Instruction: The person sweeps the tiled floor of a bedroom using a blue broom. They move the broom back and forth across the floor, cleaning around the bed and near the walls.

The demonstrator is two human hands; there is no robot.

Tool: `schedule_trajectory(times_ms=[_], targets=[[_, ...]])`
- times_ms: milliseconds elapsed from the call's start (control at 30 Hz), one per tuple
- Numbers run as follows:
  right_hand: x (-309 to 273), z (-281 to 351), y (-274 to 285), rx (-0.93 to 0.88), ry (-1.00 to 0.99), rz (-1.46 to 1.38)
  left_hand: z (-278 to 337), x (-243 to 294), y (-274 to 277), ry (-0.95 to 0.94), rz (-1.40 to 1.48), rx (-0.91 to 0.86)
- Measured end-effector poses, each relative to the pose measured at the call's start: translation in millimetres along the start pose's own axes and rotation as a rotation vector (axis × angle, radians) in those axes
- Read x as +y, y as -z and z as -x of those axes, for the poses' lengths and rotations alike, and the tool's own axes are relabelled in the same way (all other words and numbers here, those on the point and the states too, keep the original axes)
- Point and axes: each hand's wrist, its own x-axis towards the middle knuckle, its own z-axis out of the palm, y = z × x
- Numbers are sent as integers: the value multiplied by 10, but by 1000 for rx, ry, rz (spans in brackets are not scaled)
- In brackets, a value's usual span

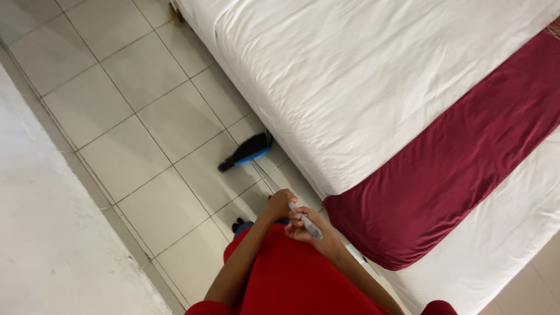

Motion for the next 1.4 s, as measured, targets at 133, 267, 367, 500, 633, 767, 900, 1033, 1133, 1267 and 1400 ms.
schedule_trajectory(times_ms=[133,267,367,500,633,767,900,1033,1133,1267,1400], targets=[[38,-105,-37,-115,-32,-157,232,487,546,98,91,22],[264,184,-324,-209,-95,-111,475,662,808,87,139,103],[497,684,-783,-241,-112,-15,598,618,777,79,-13,198],[664,959,-1131,-266,-71,82,626,705,988,-9,-146,534],[471,-169,-672,-353,14,41,472,92,1072,-54,-37,472],[572,-1099,-335,-355,76,39,303,-965,598,-9,-269,265],[678,-1188,-90,-101,198,-113,344,-908,409,-239,79,69],[814,-14,-376,117,278,-175,300,-507,-221,-214,281,-17],[901,501,-583,58,235,-218,569,450,404,-106,208,-12],[827,639,-733,-74,125,-168,665,658,820,-96,215,48],[997,1060,-1298,-218,-23,-53,820,709,1042,-59,-101,337]])
